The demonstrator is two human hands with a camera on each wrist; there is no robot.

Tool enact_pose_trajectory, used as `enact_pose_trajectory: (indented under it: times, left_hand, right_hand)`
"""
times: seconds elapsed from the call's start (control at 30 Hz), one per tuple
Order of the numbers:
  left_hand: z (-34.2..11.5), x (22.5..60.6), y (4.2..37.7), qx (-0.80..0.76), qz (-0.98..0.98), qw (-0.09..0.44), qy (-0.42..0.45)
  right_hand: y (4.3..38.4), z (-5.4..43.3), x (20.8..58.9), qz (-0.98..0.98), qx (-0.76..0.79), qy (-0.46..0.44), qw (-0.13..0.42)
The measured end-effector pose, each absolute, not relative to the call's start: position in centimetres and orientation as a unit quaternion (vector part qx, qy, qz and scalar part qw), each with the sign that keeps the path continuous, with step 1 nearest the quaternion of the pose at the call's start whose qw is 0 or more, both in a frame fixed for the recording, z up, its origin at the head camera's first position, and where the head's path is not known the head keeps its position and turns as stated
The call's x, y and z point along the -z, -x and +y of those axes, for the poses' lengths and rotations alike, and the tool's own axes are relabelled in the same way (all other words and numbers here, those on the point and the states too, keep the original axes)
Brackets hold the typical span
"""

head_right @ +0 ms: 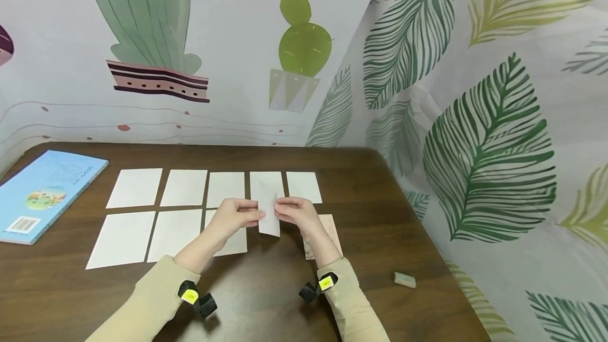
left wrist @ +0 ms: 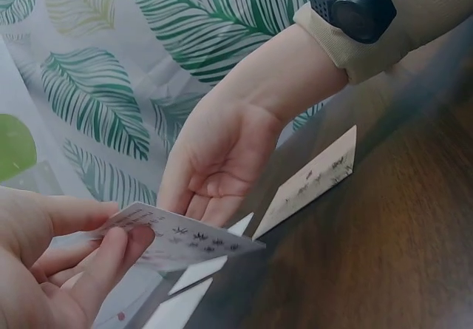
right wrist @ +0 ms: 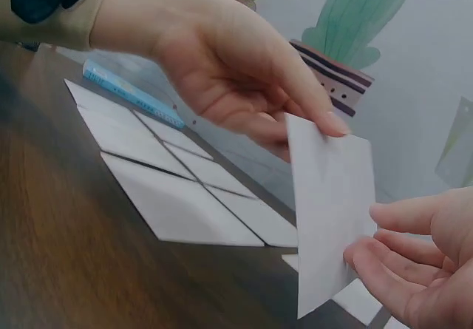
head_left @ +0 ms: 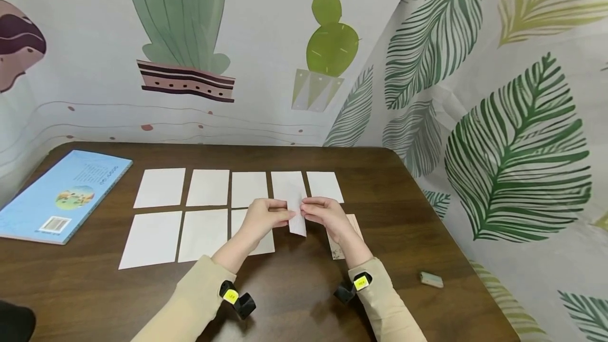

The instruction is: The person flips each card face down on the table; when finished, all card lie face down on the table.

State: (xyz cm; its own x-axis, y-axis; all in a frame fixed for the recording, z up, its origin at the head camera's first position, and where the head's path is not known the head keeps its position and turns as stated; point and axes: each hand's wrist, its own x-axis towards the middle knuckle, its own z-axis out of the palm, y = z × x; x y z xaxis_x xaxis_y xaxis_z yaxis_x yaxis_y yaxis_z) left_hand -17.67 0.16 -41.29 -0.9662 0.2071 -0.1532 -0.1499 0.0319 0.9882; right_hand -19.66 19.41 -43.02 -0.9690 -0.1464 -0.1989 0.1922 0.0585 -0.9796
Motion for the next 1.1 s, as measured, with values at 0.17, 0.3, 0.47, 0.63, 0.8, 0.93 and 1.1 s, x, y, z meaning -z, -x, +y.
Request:
enact_pose_trajectory:
  times: [0.17, 0.3, 0.47, 0.63, 0.8, 0.93, 1.1]
  left_hand:
    - [0.0, 42.0, 17.7, -0.691, 0.71, 0.135, -0.002]
    - [0.1, 42.6, 17.6, -0.685, 0.716, 0.136, 0.009]
    - [0.0, 43.4, 17.4, -0.672, 0.727, 0.139, 0.013]
    - [0.0, 44.1, 17.3, -0.666, 0.731, 0.149, 0.022]
    - [0.0, 44.6, 17.2, -0.655, 0.739, 0.154, 0.027]
    - [0.0, 45.0, 17.2, -0.643, 0.75, 0.156, 0.027]
    - [-0.2, 45.1, 17.3, -0.62, 0.77, 0.151, 0.022]
  right_hand:
    - [19.6, 20.1, 43.5, 0.722, 0.68, -0.025, 0.125]
    - [19.5, 20.6, 44.0, 0.72, 0.682, -0.027, 0.126]
    - [19.4, 21.2, 44.7, 0.72, 0.681, -0.037, 0.13]
    - [19.2, 21.6, 45.1, 0.724, 0.673, -0.031, 0.146]
    - [19.1, 21.7, 45.4, 0.73, 0.663, -0.009, 0.165]
    - [19.0, 21.8, 45.5, 0.732, 0.659, -0.004, 0.173]
    - [19.0, 21.9, 45.5, 0.733, 0.657, -0.001, 0.175]
